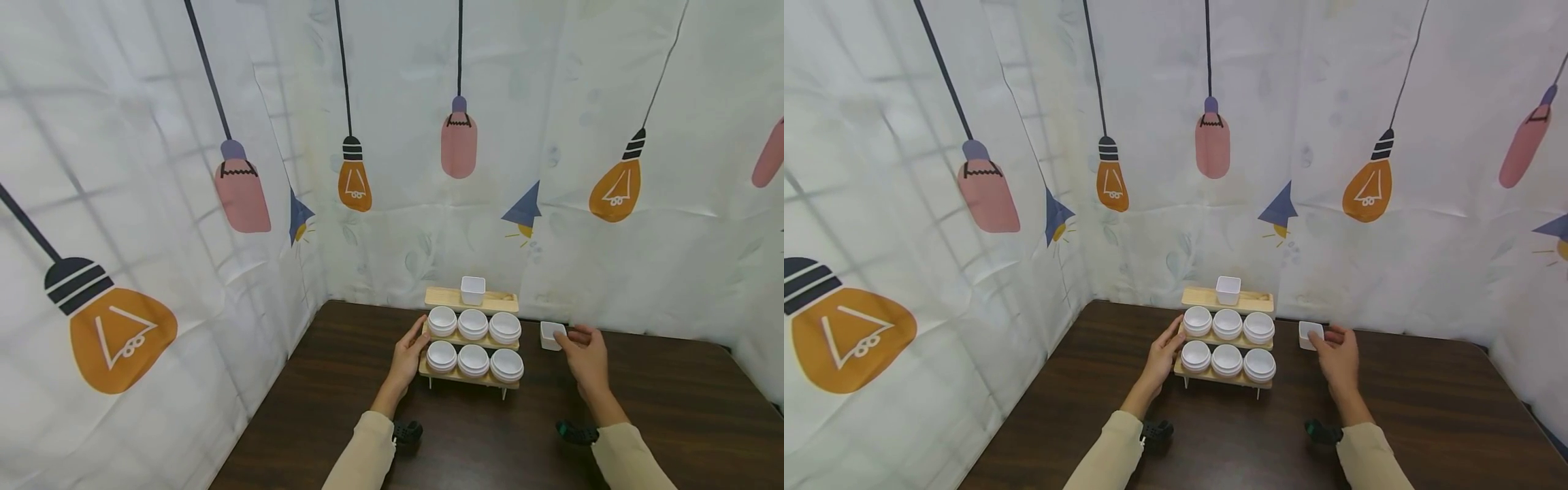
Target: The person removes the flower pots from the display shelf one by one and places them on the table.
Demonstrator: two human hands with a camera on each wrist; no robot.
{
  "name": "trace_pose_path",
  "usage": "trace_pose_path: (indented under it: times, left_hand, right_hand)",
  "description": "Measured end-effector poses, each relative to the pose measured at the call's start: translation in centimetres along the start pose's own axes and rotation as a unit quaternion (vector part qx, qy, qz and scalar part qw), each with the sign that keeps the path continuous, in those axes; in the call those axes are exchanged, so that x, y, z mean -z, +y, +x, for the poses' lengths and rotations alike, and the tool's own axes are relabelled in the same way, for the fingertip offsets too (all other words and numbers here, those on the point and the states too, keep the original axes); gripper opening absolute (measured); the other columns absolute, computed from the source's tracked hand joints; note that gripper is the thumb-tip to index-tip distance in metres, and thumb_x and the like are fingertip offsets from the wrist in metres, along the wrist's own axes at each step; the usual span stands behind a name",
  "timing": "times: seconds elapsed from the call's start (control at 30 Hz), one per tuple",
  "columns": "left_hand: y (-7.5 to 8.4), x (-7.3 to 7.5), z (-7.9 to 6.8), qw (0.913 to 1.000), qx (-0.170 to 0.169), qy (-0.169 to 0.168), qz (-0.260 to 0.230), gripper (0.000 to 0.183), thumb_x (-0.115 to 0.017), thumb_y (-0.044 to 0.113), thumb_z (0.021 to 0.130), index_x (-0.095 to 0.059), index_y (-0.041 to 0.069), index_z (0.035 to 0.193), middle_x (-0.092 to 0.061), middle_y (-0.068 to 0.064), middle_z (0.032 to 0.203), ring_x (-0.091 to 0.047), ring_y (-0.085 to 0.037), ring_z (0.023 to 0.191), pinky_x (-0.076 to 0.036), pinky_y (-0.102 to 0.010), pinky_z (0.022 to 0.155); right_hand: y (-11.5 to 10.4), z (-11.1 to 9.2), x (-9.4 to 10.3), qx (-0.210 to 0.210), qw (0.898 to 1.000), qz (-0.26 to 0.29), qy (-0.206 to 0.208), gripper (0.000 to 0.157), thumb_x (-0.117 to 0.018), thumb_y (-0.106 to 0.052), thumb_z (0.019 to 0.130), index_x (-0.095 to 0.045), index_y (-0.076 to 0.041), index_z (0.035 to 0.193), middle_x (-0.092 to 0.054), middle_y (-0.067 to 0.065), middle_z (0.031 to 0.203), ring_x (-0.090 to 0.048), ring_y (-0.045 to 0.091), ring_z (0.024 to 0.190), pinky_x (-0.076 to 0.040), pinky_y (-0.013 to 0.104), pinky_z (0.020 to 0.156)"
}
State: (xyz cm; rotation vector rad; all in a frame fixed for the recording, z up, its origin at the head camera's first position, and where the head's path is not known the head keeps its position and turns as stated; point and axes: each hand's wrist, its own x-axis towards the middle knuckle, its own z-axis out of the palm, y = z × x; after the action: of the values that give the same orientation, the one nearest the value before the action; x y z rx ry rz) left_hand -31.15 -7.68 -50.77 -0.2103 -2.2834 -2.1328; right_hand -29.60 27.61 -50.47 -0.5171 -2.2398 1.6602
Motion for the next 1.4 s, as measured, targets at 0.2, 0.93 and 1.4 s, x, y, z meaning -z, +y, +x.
trace_pose_path:
  times: [0.2,0.93,1.4]
  left_hand:
    - [-2.1,-0.4,1.0,0.9999,-0.006,0.015,0.005,0.051,-0.056,0.032,0.106,-0.046,0.024,0.156,-0.057,-0.007,0.151,-0.062,-0.017,0.119,-0.048,-0.037,0.104]
    - [-2.4,-0.3,1.0,0.9999,-0.011,0.006,0.001,0.056,-0.056,0.040,0.105,-0.044,0.022,0.157,-0.057,-0.006,0.151,-0.061,-0.013,0.118,-0.051,-0.029,0.098]
    - [-2.0,0.0,0.9,0.9998,0.002,0.000,-0.021,0.052,-0.056,0.033,0.106,-0.045,0.026,0.156,-0.062,-0.012,0.142,-0.061,-0.008,0.113,-0.051,-0.030,0.097]
  right_hand:
    - [-3.7,-1.0,-1.0,0.062,0.998,0.003,0.001,0.060,-0.070,-0.028,0.097,-0.045,-0.002,0.146,-0.054,0.015,0.132,-0.048,0.004,0.096,-0.043,0.012,0.071]
    - [-11.4,-1.7,-6.1,0.141,0.980,0.009,-0.142,0.065,-0.068,-0.029,0.099,-0.039,-0.003,0.151,-0.047,0.023,0.147,-0.048,0.036,0.128,-0.043,0.044,0.103]
    - [-12.6,-1.3,-9.3,0.103,0.977,-0.023,-0.183,0.080,-0.072,-0.034,0.096,-0.030,-0.003,0.157,-0.041,0.023,0.153,-0.045,0.040,0.138,-0.041,0.054,0.113]
